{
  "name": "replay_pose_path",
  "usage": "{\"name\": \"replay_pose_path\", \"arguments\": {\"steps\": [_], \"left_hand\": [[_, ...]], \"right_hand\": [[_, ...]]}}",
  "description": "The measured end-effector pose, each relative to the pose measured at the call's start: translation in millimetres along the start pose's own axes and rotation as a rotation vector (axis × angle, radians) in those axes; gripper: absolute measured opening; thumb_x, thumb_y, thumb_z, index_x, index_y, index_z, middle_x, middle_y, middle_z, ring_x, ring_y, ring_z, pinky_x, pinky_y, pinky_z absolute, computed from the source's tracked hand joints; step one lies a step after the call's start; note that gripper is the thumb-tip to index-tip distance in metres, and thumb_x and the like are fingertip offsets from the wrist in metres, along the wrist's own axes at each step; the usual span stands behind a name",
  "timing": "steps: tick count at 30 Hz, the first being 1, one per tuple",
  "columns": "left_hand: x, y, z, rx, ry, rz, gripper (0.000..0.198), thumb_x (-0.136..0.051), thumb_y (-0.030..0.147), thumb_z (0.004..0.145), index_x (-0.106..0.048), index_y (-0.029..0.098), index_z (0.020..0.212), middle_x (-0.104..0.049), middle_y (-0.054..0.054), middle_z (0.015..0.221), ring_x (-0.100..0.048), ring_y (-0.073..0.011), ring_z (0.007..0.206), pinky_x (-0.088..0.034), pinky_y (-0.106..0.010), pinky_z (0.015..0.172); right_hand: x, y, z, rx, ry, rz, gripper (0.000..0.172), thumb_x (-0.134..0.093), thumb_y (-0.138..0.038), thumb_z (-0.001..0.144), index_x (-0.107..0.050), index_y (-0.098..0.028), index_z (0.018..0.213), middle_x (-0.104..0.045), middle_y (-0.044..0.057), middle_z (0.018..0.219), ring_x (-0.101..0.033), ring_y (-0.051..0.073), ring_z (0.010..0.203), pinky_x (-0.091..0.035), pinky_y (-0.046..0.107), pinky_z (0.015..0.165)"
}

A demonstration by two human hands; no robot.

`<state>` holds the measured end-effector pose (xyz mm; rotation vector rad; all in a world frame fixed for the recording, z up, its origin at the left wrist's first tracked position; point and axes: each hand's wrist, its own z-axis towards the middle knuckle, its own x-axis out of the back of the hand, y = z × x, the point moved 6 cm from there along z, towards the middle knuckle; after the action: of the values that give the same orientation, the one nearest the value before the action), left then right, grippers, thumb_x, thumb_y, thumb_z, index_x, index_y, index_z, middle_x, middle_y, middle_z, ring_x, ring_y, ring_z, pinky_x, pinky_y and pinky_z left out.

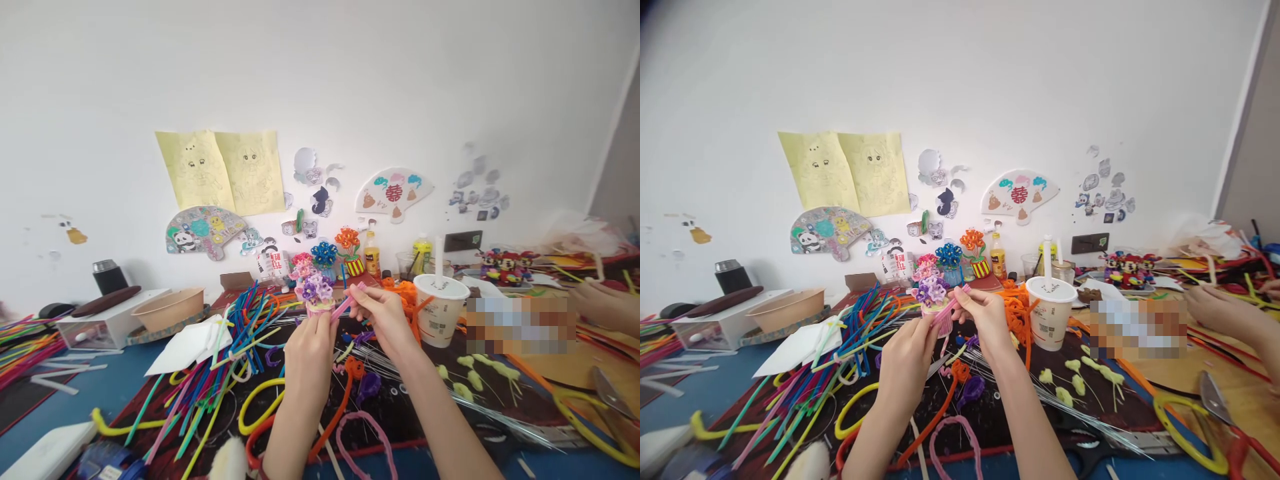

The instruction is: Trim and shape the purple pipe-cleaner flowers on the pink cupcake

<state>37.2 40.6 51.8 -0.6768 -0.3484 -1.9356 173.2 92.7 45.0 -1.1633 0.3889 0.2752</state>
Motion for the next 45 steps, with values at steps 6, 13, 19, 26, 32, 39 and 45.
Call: {"name": "replay_pose_path", "arguments": {"steps": [6, 13, 19, 26, 32, 39, 45], "left_hand": [[0.2, 0.2, -0.7, -0.047, -0.02, 0.055, 0.023, -0.044, 0.015, 0.095, -0.062, 0.018, 0.082, -0.064, 0.0, 0.067, -0.06, -0.0152, 0.064, -0.039, -0.027, 0.056], [-2.5, -3.1, -1.6, -0.01, -0.105, 0.098, 0.016, -0.047, 0.014, 0.094, -0.062, 0.017, 0.098, -0.066, 0.0, 0.072, -0.063, -0.0154, 0.067, -0.042, -0.026, 0.057], [-5.4, -2.0, -1.9, -0.006, -0.212, 0.116, 0.02, -0.045, 0.008, 0.091, -0.061, 0.015, 0.102, -0.067, -0.002, 0.077, -0.065, -0.0176, 0.073, -0.046, -0.026, 0.06], [-7.6, -7.0, -2.7, 0.049, -0.261, 0.066, 0.035, -0.044, -0.002, 0.083, -0.057, 0.013, 0.111, -0.068, -0.004, 0.083, -0.066, -0.0195, 0.077, -0.048, -0.027, 0.062], [-11.4, -10.9, -4.4, 0.124, -0.268, -0.058, 0.022, -0.044, 0.012, 0.092, -0.064, 0.017, 0.098, -0.07, -0.004, 0.076, -0.068, -0.0177, 0.072, -0.047, -0.024, 0.061], [-15.5, -12.5, -4.7, 0.251, -0.215, -0.27, 0.019, -0.051, 0.019, 0.092, -0.068, 0.021, 0.101, -0.075, -0.003, 0.08, -0.07, -0.0155, 0.072, -0.048, -0.022, 0.064], [-14.8, -19.8, -4.0, 0.354, -0.146, -0.392, 0.015, -0.058, 0.019, 0.088, -0.072, 0.022, 0.092, -0.077, -0.002, 0.081, -0.07, -0.0132, 0.069, -0.047, -0.02, 0.062]], "right_hand": [[2.2, -0.8, -0.3, -0.012, 0.024, 0.002, 0.034, -0.086, -0.043, 0.057, -0.072, -0.011, 0.06, -0.065, 0.006, 0.062, -0.051, 0.008, 0.047, -0.039, 0.02, 0.044], [9.8, -0.7, 0.9, -0.01, 0.124, 0.015, 0.037, -0.088, -0.042, 0.051, -0.073, -0.01, 0.061, -0.064, 0.007, 0.058, -0.052, 0.01, 0.047, -0.038, 0.021, 0.043], [18.6, 1.7, 3.0, 0.006, 0.194, 0.041, 0.037, -0.089, -0.041, 0.051, -0.073, -0.01, 0.064, -0.062, 0.005, 0.054, -0.052, 0.009, 0.046, -0.038, 0.019, 0.043], [30.0, 0.5, 6.3, 0.063, 0.266, 0.057, 0.037, -0.089, -0.041, 0.051, -0.074, -0.01, 0.067, -0.064, 0.006, 0.057, -0.052, 0.01, 0.046, -0.039, 0.022, 0.042], [38.8, 0.9, 8.1, 0.079, 0.288, 0.086, 0.036, -0.089, -0.038, 0.051, -0.074, -0.01, 0.069, -0.066, 0.006, 0.062, -0.052, 0.01, 0.047, -0.041, 0.022, 0.043], [40.0, 1.3, 8.7, 0.078, 0.276, 0.071, 0.035, -0.089, -0.037, 0.051, -0.074, -0.011, 0.069, -0.069, 0.007, 0.068, -0.051, 0.009, 0.048, -0.039, 0.023, 0.043], [42.4, 1.9, 9.4, 0.087, 0.268, 0.063, 0.033, -0.089, -0.035, 0.051, -0.073, -0.012, 0.067, -0.067, 0.006, 0.065, -0.05, 0.008, 0.047, -0.04, 0.023, 0.045]]}}
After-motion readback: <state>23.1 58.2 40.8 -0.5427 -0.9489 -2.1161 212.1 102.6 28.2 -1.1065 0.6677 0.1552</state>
